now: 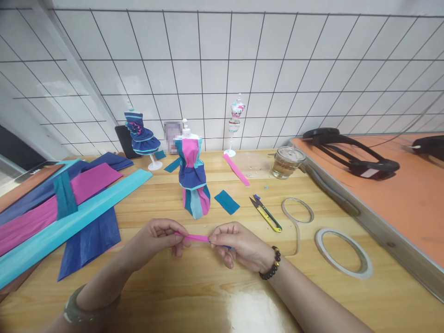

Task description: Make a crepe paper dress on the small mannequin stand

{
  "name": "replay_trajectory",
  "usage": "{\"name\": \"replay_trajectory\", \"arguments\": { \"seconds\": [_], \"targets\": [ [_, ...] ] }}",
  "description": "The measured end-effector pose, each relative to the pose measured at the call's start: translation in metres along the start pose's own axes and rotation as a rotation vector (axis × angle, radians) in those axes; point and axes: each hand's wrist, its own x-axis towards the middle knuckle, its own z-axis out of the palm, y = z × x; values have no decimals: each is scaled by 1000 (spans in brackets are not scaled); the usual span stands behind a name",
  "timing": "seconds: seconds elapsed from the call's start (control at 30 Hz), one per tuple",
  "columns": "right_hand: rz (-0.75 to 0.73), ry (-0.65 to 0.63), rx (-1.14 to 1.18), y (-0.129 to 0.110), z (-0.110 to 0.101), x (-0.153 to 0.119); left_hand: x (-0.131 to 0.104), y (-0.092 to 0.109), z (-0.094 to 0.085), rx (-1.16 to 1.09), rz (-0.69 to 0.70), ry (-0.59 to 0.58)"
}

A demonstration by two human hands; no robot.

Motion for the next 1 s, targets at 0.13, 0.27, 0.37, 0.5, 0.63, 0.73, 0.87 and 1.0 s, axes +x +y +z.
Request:
{"name": "replay_trajectory", "arguments": {
  "seconds": [0.13,0.27,0.37,0.5,0.63,0.73,0.87,1.0],
  "targets": [
    [9,-7,-2,-1,0,-1,-1,-1,-2,-29,17,-43],
    [12,-6,6,-1,0,-2,-2,-1,-3,-83,23,-80],
    [14,-7,11,-1,0,-2,-2,-1,-4,-111,28,-93],
    [5,-8,11,-1,0,-2,-3,1,-3,-114,37,-106],
    [-2,6,-7,-2,1,-2,-4,1,-3,-106,48,-104],
    [-21,25,-51,-1,1,-2,-4,0,-4,-72,39,-102],
    [-113,61,-187,-1,3,-1,-3,-1,-6,-11,20,-107],
    [-179,107,-342,-1,4,-1,-3,-3,-8,40,13,-127]
  ]
}}
